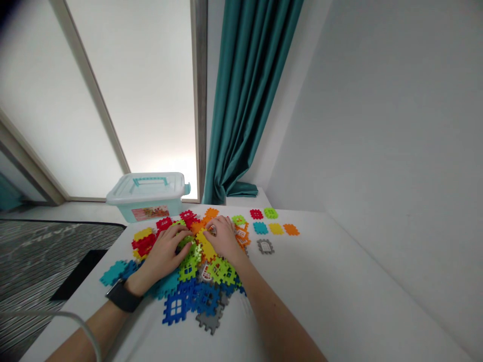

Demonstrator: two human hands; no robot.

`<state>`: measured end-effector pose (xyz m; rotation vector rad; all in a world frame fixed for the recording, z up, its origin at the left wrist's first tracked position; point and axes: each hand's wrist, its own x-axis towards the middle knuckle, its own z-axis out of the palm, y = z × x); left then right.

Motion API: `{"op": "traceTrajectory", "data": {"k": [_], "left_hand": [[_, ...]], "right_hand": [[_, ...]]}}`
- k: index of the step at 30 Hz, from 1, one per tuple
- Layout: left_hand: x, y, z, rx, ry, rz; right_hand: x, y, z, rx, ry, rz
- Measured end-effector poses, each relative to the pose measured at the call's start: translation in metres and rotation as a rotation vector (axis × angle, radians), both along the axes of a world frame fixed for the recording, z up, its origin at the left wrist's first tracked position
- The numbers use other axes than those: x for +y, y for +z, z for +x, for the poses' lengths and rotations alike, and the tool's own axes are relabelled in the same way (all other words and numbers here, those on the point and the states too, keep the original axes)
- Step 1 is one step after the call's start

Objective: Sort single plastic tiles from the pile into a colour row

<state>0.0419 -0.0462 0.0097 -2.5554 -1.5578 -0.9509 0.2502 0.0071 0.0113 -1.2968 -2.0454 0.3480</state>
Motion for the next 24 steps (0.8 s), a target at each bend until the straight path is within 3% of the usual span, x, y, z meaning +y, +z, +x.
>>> {"op": "traceTrajectory", "data": {"k": [7,11,19,24], "left_hand": [[0.0,-0.002,0.002,-0.072,-0.008,0.018],[-0.002,-0.004,0.004,-0.129,-0.038,0.091],[-0.003,0.0,0.0,-0.052,-0.142,0.19],[-0.003,-0.003,0.0,-0.073,-0.192,0.143]], "right_hand": [[-0.01,0.008,0.0,0.514,0.05,-0.189],[-0.025,0.012,-0.003,0.692,0.026,-0.276],[-0.051,0.007,-0.005,0.857,0.042,-0.46],[-0.052,-0.002,0.003,0.741,0.034,-0.374]]}}
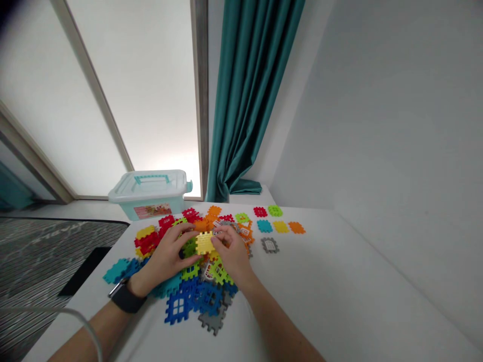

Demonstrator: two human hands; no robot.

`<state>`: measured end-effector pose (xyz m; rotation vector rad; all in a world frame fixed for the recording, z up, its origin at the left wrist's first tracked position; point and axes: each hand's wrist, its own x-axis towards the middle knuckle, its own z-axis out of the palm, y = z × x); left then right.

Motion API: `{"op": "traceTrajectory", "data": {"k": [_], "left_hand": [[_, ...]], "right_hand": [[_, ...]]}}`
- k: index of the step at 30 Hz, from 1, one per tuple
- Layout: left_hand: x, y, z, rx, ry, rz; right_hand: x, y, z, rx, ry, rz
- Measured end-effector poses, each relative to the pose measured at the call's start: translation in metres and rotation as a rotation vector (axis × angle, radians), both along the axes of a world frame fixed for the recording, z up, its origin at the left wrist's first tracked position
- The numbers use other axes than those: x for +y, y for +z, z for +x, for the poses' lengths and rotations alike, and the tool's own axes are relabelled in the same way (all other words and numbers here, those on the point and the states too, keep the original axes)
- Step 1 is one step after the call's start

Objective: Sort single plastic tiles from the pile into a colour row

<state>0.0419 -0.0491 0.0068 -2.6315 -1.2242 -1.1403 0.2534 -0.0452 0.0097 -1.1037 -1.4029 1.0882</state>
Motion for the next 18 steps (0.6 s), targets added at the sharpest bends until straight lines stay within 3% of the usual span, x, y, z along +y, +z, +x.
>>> {"op": "traceTrajectory", "data": {"k": [5,8,12,18], "left_hand": [[-0.001,-0.001,0.003,-0.092,-0.017,-0.058],[0.0,-0.001,0.002,-0.162,-0.032,-0.1],[0.001,-0.001,0.0,-0.198,-0.028,-0.131],[0.001,0.0,0.0,-0.192,-0.032,-0.123]], "right_hand": [[-0.002,0.0,0.01,-0.376,-0.079,0.387],[-0.005,-0.002,0.013,-0.504,-0.034,0.602],[-0.004,-0.008,0.016,-0.577,0.018,0.71],[0.0,-0.01,0.018,-0.566,-0.016,0.753]]}}
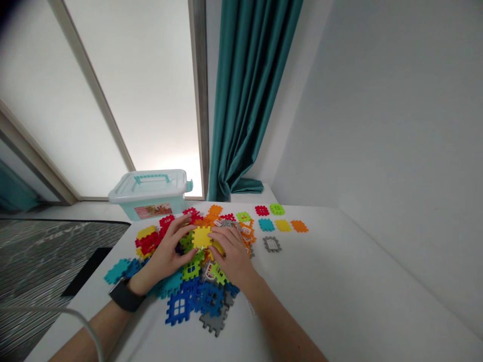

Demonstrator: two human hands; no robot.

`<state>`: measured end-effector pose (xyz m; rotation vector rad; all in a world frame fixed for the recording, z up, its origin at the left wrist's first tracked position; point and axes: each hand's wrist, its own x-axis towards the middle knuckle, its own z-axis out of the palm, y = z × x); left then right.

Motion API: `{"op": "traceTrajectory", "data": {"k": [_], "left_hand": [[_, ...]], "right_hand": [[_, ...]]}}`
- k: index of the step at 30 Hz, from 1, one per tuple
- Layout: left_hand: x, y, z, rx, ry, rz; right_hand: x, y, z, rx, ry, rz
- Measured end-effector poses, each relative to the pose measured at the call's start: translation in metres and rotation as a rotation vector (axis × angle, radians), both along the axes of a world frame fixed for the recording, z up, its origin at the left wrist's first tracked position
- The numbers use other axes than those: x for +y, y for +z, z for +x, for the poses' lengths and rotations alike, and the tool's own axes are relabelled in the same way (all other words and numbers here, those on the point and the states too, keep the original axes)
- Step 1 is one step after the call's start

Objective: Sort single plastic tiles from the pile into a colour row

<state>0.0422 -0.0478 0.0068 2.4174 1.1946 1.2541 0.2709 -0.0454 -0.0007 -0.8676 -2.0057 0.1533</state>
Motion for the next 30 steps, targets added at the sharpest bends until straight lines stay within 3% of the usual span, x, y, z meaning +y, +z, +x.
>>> {"op": "traceTrajectory", "data": {"k": [15,26,30], "left_hand": [[0.0,-0.001,0.0006,0.019,0.028,0.02],[-0.0029,0.0037,0.0022,-0.067,-0.017,-0.112],[-0.004,0.0072,0.0051,-0.099,-0.074,-0.188]], "right_hand": [[-0.0005,0.0006,-0.0007,-0.009,-0.032,0.048],[-0.0007,-0.0016,0.0013,-0.011,-0.022,0.065],[-0.0022,0.0012,-0.0005,0.091,-0.03,-0.024]]}}
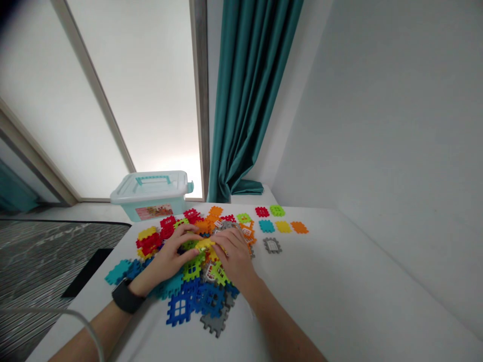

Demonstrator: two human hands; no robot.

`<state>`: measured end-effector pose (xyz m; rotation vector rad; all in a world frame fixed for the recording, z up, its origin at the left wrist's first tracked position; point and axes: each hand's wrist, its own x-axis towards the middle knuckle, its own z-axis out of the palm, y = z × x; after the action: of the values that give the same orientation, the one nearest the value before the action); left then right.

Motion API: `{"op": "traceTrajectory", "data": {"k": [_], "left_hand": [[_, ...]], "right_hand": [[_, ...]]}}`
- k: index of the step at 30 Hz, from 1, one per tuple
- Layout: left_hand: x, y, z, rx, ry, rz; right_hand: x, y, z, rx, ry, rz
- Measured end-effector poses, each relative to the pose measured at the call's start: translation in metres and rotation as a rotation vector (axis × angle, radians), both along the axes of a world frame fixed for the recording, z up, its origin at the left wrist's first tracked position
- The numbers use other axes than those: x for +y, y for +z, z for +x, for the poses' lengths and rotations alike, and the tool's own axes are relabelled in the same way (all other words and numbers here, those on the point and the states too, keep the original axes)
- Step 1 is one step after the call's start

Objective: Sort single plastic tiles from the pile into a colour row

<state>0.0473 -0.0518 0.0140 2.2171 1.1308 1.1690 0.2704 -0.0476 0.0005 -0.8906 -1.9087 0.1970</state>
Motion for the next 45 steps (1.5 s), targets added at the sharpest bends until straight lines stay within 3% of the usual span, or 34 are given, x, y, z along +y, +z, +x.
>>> {"op": "traceTrajectory", "data": {"k": [7,10,14,19,45], "left_hand": [[-0.001,0.007,0.007,-0.079,0.012,-0.088],[-0.004,0.008,0.009,-0.096,0.038,-0.064],[-0.005,0.002,0.007,0.021,0.065,0.1],[-0.001,-0.006,0.002,0.153,0.092,0.259],[-0.008,0.003,-0.003,0.21,0.059,0.331]], "right_hand": [[-0.004,0.004,-0.01,0.284,-0.08,-0.407],[-0.004,0.003,-0.012,0.346,-0.123,-0.454],[-0.004,0.003,-0.014,0.383,-0.122,-0.51],[-0.006,0.003,-0.014,0.382,-0.093,-0.52],[-0.006,0.006,-0.015,0.35,-0.081,-0.509]]}}
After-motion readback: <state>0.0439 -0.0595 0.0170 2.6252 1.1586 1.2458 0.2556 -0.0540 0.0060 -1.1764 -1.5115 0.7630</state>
